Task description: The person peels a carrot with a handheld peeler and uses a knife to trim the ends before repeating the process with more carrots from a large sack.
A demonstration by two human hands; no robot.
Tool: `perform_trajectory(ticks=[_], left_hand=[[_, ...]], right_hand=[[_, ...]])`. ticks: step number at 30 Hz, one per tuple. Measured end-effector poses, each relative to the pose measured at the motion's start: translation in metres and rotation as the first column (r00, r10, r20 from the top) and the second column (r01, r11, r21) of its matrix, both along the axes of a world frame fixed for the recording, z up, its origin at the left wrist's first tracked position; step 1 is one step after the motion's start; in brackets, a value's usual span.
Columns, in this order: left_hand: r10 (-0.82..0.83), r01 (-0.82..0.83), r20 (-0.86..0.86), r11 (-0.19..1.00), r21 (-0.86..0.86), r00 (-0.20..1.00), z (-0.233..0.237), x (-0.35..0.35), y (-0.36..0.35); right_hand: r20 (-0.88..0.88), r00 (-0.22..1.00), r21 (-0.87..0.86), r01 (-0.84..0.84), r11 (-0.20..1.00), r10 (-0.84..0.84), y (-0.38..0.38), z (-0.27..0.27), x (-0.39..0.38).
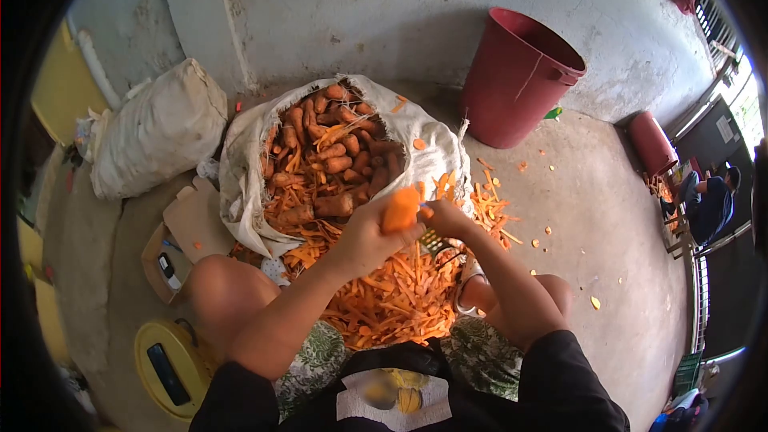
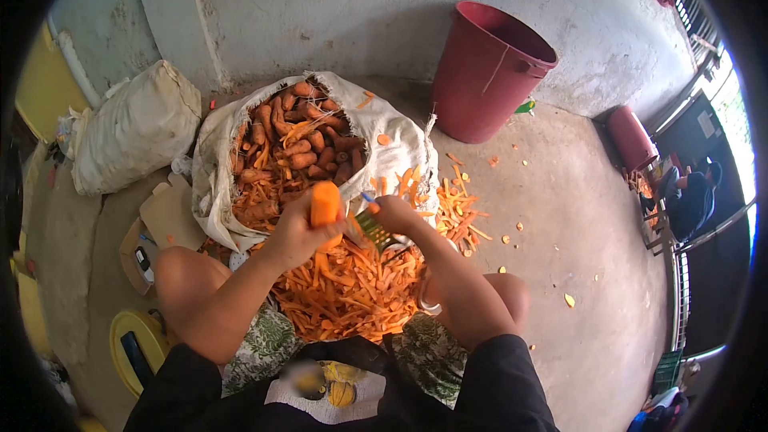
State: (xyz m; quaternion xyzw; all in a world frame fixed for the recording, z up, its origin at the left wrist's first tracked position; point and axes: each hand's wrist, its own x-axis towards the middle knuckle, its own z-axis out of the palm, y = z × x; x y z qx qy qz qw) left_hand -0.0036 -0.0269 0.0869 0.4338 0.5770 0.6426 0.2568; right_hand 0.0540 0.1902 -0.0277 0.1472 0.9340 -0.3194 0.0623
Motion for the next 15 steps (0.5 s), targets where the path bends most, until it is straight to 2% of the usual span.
perform_trajectory(ticks=[1,2,3,4,5,6,7,8,9,10,11,12,14,15], left_hand=[[0.022,-0.023,0.188,1.0,0.001,0.982,-0.009,-0.003,0.001],[0.021,-0.022,0.188,1.0,-0.001,0.982,-0.016,-0.005,0.004],[0.021,-0.076,0.448,0.992,0.105,0.894,-0.022,-0.006,0.009],[-0.015,-0.156,0.673,0.969,0.194,0.74,-0.027,-0.006,0.013],[-0.036,-0.145,0.683,0.968,0.205,0.73,-0.03,-0.008,0.014],[-0.038,-0.142,0.681,0.968,0.206,0.731,-0.032,-0.009,0.016],[-0.03,-0.172,0.674,0.958,0.232,0.739,-0.033,-0.01,0.018],[-0.022,-0.2,0.666,0.946,0.256,0.746,-0.034,-0.011,0.018],[-0.024,-0.195,0.664,0.947,0.254,0.747,-0.033,-0.013,0.017],[0.058,-0.212,0.635,0.962,0.169,0.77,-0.028,-0.016,0.013],[0.138,-0.234,0.598,0.969,0.085,0.79,-0.023,-0.02,0.009],[0.139,-0.234,0.597,0.969,0.084,0.79,-0.017,-0.025,0.003],[0.16,-0.163,0.608,0.985,-0.05,0.777,-0.009,-0.039,-0.011],[0.143,-0.153,0.596,0.988,-0.034,0.79,-0.013,-0.047,-0.014]], right_hand=[[0.149,0.986,-0.002,0.079,0.997,-0.078,-0.018,0.007,-0.002],[0.189,0.973,-0.147,0.159,0.976,-0.13,-0.036,0.015,-0.002],[0.116,0.988,-0.328,0.132,0.935,-0.099,-0.043,-0.005,-0.001],[-0.026,0.998,-0.459,0.039,0.887,-0.058,-0.054,-0.01,0.002],[-0.054,0.993,-0.63,0.044,0.775,-0.1,-0.062,-0.015,0.001],[-0.056,0.993,-0.629,0.044,0.776,-0.102,-0.067,-0.018,-0.002],[-0.054,0.983,-0.828,0.055,0.557,-0.178,-0.077,-0.01,-0.004],[-0.031,0.968,-0.956,0.044,0.29,-0.249,-0.081,-0.005,-0.005],[-0.023,0.97,-0.968,0.039,0.248,-0.241,-0.076,-0.005,-0.005],[-0.023,0.969,-0.968,0.039,0.246,-0.244,-0.07,-0.002,-0.005],[0.024,0.962,-0.978,0.079,0.191,-0.273,-0.063,0.005,-0.006],[0.072,0.952,-0.984,0.116,0.134,-0.296,-0.056,0.012,-0.007],[0.104,0.95,-0.982,0.145,0.122,-0.295,-0.05,0.046,-0.005],[0.06,0.928,-0.972,0.139,0.191,-0.369,-0.048,0.052,-0.005]])
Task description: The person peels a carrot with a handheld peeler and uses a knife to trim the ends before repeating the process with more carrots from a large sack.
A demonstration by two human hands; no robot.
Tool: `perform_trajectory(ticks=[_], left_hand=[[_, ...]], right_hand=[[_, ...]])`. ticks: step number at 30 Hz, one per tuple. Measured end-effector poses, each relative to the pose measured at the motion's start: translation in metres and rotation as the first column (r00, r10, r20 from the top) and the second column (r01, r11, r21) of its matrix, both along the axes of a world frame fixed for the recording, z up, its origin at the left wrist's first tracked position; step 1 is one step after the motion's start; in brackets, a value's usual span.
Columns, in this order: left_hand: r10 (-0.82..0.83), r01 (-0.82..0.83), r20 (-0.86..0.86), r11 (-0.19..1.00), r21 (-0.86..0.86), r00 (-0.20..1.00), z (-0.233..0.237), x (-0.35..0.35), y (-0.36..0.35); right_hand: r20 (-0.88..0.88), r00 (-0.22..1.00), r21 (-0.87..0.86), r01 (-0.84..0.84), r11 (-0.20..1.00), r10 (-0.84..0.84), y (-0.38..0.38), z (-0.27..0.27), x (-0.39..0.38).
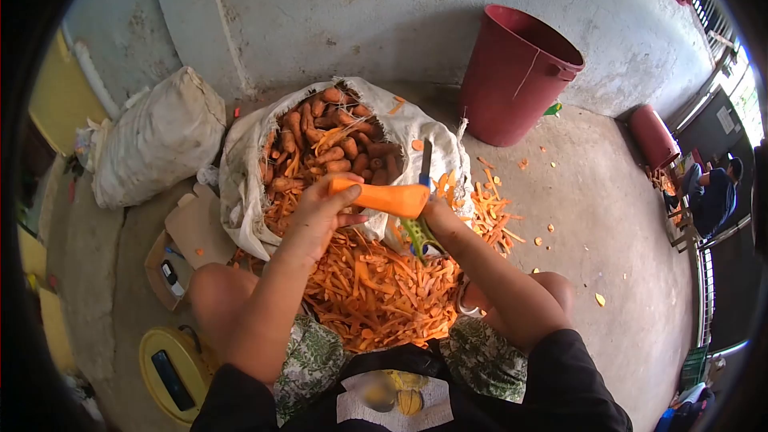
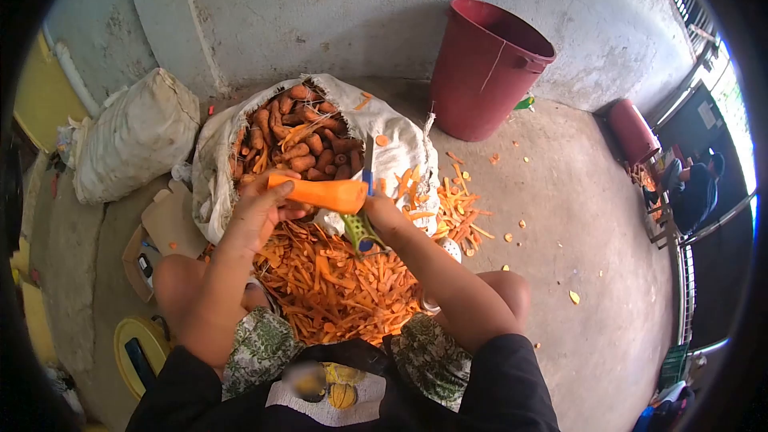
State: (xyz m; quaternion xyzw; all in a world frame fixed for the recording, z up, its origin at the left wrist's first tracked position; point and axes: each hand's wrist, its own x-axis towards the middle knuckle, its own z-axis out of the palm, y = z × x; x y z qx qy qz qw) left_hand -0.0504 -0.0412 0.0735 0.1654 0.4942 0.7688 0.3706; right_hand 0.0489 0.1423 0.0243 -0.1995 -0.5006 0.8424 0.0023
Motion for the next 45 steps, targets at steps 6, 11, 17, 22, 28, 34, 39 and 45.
perform_trajectory(ticks=[6,11,17,22,28,34,39,45], left_hand=[[-0.389,0.261,-0.377,0.9,-0.349,0.84,-0.008,0.0,0.0],[-0.509,0.386,-0.271,0.833,-0.397,0.817,-0.018,0.019,0.017],[-0.292,0.064,-0.43,0.88,-0.472,0.854,-0.028,0.014,0.024],[-0.202,-0.079,-0.549,0.892,-0.445,0.811,-0.028,0.016,0.025],[-0.292,0.011,-0.519,0.879,-0.477,0.804,-0.022,0.022,0.027],[-0.528,0.248,-0.385,0.777,-0.578,0.757,-0.007,0.03,0.022],[-0.52,0.243,-0.473,0.814,-0.528,0.712,0.007,0.056,0.017],[-0.372,0.07,-0.484,0.843,-0.533,0.792,-0.007,0.024,0.016]], right_hand=[[0.05,0.991,0.3,0.104,0.948,-0.124,0.017,0.01,0.001],[0.1,0.995,0.794,-0.096,0.6,0.026,0.002,0.026,0.005],[0.155,0.987,0.98,-0.158,0.123,0.03,-0.001,0.048,0.016],[0.211,0.977,0.977,-0.21,-0.029,0.026,-0.008,0.05,0.023],[0.214,0.977,0.972,-0.213,-0.095,-0.005,-0.002,0.045,0.023],[0.238,0.949,0.971,-0.23,0.062,-0.209,0.031,0.022,0.009],[0.398,0.839,0.91,-0.312,0.272,-0.37,0.133,-0.04,0.009],[0.264,0.948,0.964,-0.267,0.009,-0.177,0.05,0.016,0.011]])
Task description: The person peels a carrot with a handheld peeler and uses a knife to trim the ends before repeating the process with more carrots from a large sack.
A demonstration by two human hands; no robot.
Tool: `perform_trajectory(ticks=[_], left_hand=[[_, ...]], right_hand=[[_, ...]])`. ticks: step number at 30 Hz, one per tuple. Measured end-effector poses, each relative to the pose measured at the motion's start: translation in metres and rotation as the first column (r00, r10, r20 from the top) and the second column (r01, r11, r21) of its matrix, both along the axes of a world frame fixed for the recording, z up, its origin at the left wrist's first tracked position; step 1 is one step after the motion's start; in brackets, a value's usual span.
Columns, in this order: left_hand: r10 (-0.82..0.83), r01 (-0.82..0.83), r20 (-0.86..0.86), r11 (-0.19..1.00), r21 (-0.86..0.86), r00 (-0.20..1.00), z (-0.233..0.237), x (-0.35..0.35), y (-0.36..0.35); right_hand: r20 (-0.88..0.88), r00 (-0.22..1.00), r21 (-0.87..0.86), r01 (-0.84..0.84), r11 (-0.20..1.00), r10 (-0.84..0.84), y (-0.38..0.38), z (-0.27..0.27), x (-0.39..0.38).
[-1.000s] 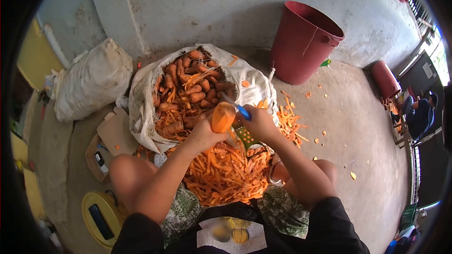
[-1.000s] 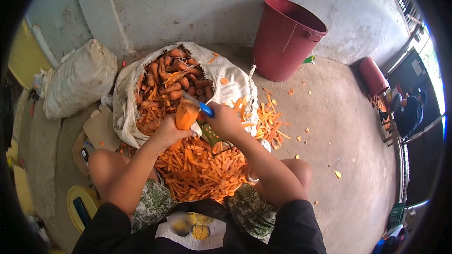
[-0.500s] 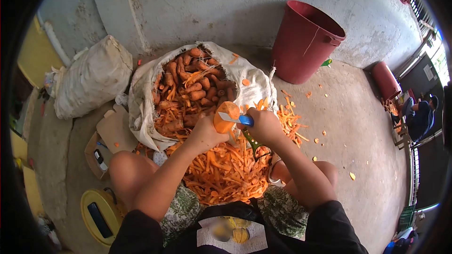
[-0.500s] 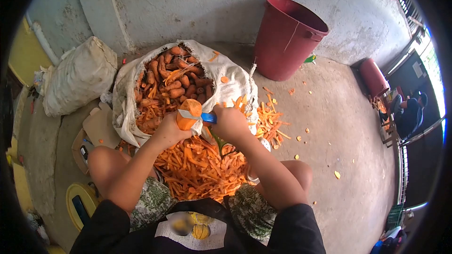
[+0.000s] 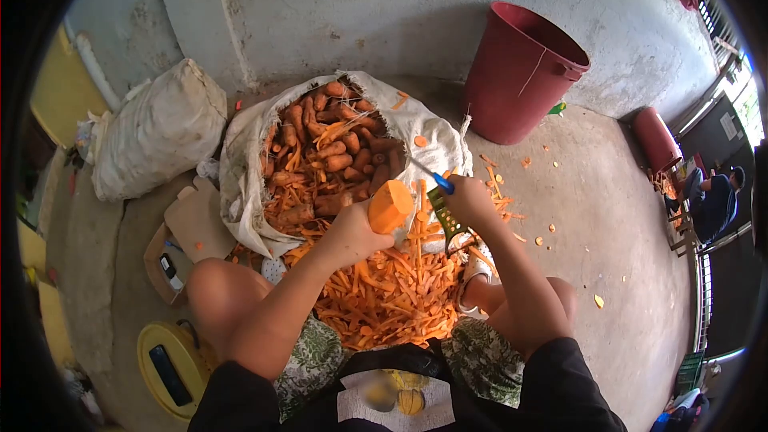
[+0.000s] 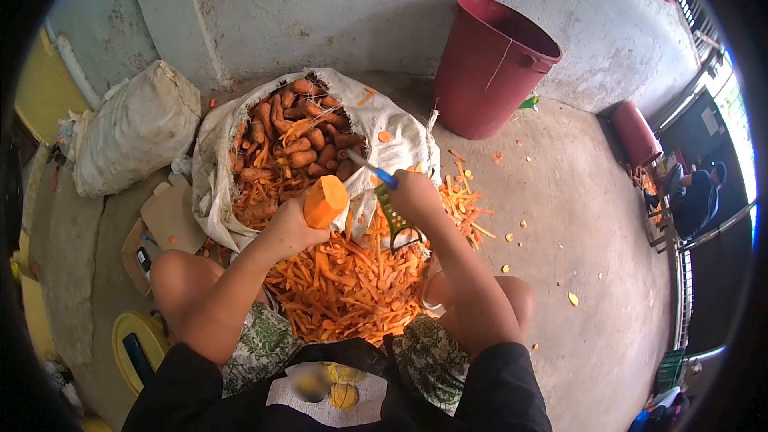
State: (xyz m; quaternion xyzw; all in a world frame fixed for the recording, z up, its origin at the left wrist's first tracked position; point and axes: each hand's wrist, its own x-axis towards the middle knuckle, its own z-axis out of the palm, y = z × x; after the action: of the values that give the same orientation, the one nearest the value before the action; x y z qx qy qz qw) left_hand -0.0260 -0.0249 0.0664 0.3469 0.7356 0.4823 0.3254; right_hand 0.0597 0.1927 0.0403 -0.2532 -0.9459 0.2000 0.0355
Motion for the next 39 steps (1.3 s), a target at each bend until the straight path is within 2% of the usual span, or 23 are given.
perform_trajectory(ticks=[4,9,13,16,18,19,21,22,25,27,28,30,31,32,34,35,36,37,38,39], left_hand=[[-0.01,-0.001,-0.085,0.992,-0.127,0.996,-0.014,-0.015,0.003],[-0.049,0.011,-0.146,0.967,-0.253,0.988,-0.006,-0.015,0.001],[-0.057,0.025,-0.094,0.95,-0.313,0.994,0.0,-0.013,-0.002],[-0.08,0.044,-0.137,0.968,-0.247,0.987,-0.004,-0.01,-0.006],[-0.158,0.086,-0.273,0.963,-0.255,0.949,-0.001,-0.004,-0.005],[-0.161,0.091,-0.271,0.963,-0.254,0.949,0.002,0.0,-0.005],[-0.349,0.302,-0.129,0.91,-0.285,0.928,0.006,0.006,-0.006],[-0.376,0.349,-0.205,0.924,-0.156,0.904,0.003,0.016,-0.007],[-0.317,0.29,-0.157,0.941,-0.174,0.935,0.006,0.016,-0.007],[-0.119,0.129,-0.314,0.992,0.012,0.942,0.002,0.006,-0.008],[-0.115,0.126,-0.316,0.992,0.012,0.942,0.001,0.003,-0.009],[-0.064,0.064,0.026,0.998,0.005,0.998,0.0,-0.001,-0.009],[-0.064,0.063,0.288,0.998,0.012,0.955,0.001,-0.003,-0.009],[-0.063,0.061,0.289,0.998,0.014,0.955,-0.001,-0.003,-0.008],[-0.05,-0.044,0.561,0.987,0.153,0.826,-0.009,-0.002,-0.005],[-0.05,-0.044,0.561,0.987,0.154,0.826,-0.01,-0.002,-0.004],[-0.05,-0.011,0.47,0.992,0.126,0.881,-0.01,-0.002,-0.004],[-0.053,0.019,0.373,0.995,0.094,0.926,-0.01,-0.002,-0.003],[-0.053,0.019,0.373,0.995,0.096,0.926,-0.011,-0.001,-0.003],[-0.006,0.005,0.003,0.995,0.103,1.0,-0.013,0.001,-0.003]], right_hand=[[0.014,0.992,-0.038,-0.123,0.992,0.124,-0.036,0.036,0.008],[0.082,0.959,0.087,-0.278,0.957,0.271,-0.049,0.032,0.014],[0.111,0.954,0.126,-0.29,0.949,0.277,-0.054,0.03,0.014],[0.134,0.958,0.154,-0.274,0.949,0.255,-0.056,0.031,0.013],[0.099,0.973,0.17,-0.222,0.96,0.208,-0.052,0.023,0.012],[0.102,0.974,0.17,-0.219,0.961,0.204,-0.044,0.016,0.009],[0.106,0.983,0.092,0.142,0.986,-0.152,-0.015,-0.002,-0.004],[0.122,0.975,0.053,0.183,0.982,-0.188,0.007,-0.008,-0.002],[0.191,0.962,0.12,0.175,0.977,-0.196,0.035,-0.027,0.0],[0.129,0.976,-0.04,0.18,0.983,-0.173,0.032,-0.029,-0.002],[0.127,0.977,-0.039,0.176,0.984,-0.17,0.027,-0.026,-0.004],[0.031,0.991,-0.253,0.137,0.958,-0.134,0.012,-0.02,-0.004],[-0.029,0.985,-0.36,0.148,0.921,-0.17,0.003,-0.011,-0.003],[-0.028,0.985,-0.358,0.147,0.922,-0.168,-0.003,-0.001,-0.004],[-0.01,0.985,-0.463,0.147,0.874,-0.171,-0.01,0.01,-0.004],[-0.009,0.985,-0.462,0.147,0.875,-0.171,-0.01,0.009,-0.003],[-0.081,0.982,-0.762,0.05,0.646,-0.172,-0.008,0.006,-0.001],[-0.146,0.969,-0.943,-0.075,0.325,-0.199,-0.007,0.004,0.0],[-0.146,0.969,-0.942,-0.075,0.327,-0.199,-0.014,0.014,0.002],[-0.242,0.96,-0.963,-0.22,0.157,-0.14,-0.023,0.028,0.004]])
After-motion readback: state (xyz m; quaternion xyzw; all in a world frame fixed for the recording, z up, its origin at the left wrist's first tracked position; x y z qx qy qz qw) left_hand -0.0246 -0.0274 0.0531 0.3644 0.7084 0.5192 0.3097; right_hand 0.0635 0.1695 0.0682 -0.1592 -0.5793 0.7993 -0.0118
